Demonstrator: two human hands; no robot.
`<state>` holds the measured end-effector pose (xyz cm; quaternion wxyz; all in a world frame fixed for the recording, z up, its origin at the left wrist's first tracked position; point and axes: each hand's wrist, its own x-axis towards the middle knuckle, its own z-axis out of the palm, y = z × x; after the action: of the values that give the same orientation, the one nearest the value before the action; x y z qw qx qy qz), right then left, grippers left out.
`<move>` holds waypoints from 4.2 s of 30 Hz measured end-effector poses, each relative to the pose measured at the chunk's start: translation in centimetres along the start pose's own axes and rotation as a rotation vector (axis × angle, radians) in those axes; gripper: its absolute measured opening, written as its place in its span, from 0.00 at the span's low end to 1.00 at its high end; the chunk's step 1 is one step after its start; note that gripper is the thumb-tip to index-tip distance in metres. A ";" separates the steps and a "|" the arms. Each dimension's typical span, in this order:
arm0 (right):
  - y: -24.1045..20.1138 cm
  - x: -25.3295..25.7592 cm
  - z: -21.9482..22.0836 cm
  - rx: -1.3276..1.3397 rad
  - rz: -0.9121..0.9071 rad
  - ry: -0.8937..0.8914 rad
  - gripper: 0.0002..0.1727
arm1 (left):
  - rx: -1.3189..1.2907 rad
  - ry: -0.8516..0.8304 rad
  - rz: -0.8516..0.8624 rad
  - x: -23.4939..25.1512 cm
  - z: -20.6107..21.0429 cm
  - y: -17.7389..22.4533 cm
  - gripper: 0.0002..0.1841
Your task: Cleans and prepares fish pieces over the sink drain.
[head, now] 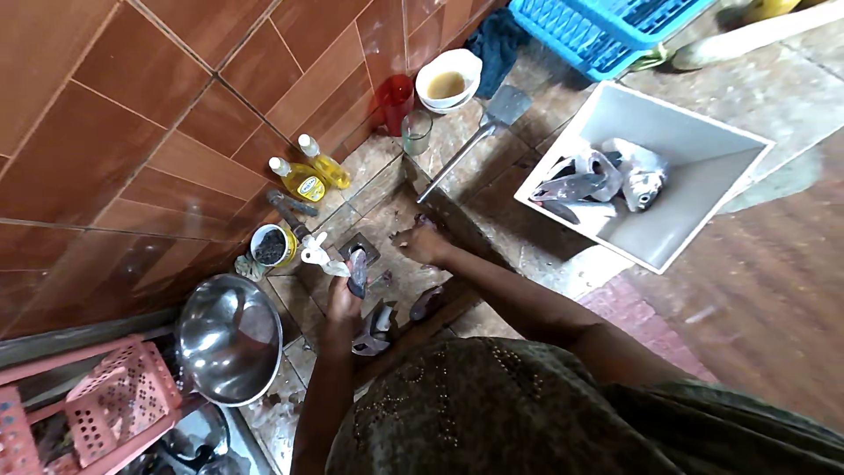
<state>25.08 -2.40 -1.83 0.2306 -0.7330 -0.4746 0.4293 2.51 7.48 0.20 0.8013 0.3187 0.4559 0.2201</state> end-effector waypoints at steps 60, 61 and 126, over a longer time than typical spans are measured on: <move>-4.9 0.7 4.0 1.043 0.036 -0.057 0.15 | 0.479 -0.033 0.090 -0.5 0.4 2.2 0.20; -4.6 0.7 3.5 1.032 0.014 -0.041 0.15 | 0.479 -0.007 0.086 -0.1 0.2 1.9 0.21; 4.1 -1.7 7.7 -0.321 -0.042 -0.827 0.20 | 1.899 -0.509 -0.287 -2.7 -7.6 -3.1 0.47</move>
<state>20.30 -6.30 -8.20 -0.0866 -0.5161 -0.6024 0.6027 -5.22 5.85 -3.30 0.3066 0.8078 0.2917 -0.4103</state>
